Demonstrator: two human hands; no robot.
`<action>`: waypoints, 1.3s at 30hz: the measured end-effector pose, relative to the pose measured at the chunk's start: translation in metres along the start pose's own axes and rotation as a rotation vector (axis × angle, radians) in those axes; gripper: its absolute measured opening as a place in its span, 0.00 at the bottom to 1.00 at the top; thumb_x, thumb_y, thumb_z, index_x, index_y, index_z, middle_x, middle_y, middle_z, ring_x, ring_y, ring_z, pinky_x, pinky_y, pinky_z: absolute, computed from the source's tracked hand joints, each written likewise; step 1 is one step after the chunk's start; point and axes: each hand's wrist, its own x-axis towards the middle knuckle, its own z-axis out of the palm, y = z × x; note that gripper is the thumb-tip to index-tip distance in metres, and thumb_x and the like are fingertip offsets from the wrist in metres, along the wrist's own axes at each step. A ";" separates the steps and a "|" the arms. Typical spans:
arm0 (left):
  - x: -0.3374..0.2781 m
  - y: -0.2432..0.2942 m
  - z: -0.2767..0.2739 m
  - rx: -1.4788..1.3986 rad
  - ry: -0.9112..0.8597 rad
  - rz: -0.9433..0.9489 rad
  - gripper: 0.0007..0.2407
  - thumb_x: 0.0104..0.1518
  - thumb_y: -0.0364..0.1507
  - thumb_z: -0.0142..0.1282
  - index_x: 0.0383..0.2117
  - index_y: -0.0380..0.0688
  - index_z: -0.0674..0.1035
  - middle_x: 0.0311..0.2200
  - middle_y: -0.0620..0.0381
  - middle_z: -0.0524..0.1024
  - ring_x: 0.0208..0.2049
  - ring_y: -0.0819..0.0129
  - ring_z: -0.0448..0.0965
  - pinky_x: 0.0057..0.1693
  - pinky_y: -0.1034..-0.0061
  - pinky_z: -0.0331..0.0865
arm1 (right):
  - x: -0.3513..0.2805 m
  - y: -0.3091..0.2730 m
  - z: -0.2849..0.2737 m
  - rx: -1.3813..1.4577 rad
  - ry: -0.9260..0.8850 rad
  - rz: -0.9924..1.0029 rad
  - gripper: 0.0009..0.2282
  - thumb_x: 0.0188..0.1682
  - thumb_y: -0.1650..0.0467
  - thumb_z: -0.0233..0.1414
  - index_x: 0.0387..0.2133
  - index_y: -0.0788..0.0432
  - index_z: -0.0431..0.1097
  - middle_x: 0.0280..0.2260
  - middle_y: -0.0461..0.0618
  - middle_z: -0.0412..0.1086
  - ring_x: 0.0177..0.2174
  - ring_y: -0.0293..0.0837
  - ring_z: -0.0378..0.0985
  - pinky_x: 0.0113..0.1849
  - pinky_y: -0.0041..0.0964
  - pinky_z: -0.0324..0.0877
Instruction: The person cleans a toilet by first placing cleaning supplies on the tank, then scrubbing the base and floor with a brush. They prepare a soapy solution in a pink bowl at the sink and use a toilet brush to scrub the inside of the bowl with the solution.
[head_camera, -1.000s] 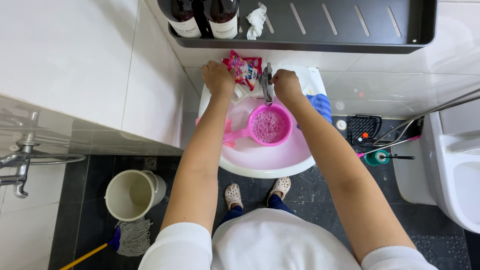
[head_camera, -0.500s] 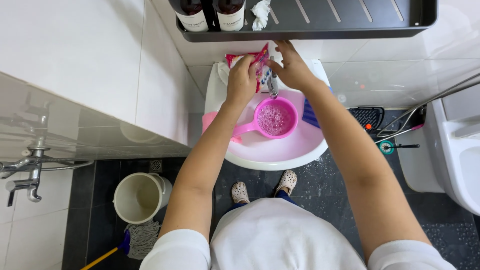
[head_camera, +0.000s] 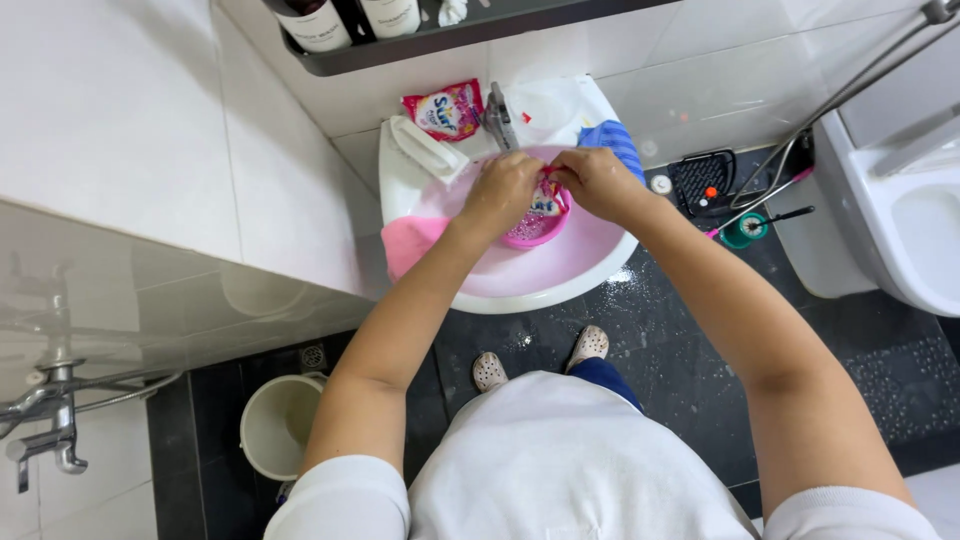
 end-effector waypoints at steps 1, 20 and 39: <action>0.001 0.001 0.010 -0.004 -0.001 0.009 0.06 0.58 0.23 0.52 0.37 0.37 0.79 0.36 0.43 0.79 0.38 0.47 0.79 0.48 0.55 0.70 | -0.006 0.007 0.001 -0.004 0.007 0.005 0.06 0.52 0.72 0.55 0.36 0.64 0.75 0.31 0.59 0.77 0.30 0.56 0.80 0.35 0.46 0.74; 0.031 0.026 0.132 -0.167 -0.141 -0.072 0.08 0.63 0.28 0.49 0.28 0.36 0.71 0.28 0.41 0.73 0.35 0.41 0.75 0.42 0.50 0.68 | -0.048 0.131 -0.018 -0.191 -0.302 -0.113 0.10 0.56 0.66 0.48 0.36 0.62 0.65 0.33 0.58 0.72 0.34 0.62 0.76 0.37 0.55 0.70; 0.048 -0.026 0.206 -0.648 0.239 -0.727 0.10 0.64 0.31 0.49 0.32 0.36 0.78 0.26 0.43 0.78 0.29 0.54 0.78 0.37 0.65 0.71 | 0.006 0.184 0.007 -0.087 0.051 -0.332 0.07 0.53 0.69 0.54 0.33 0.62 0.68 0.32 0.55 0.70 0.32 0.59 0.75 0.34 0.50 0.71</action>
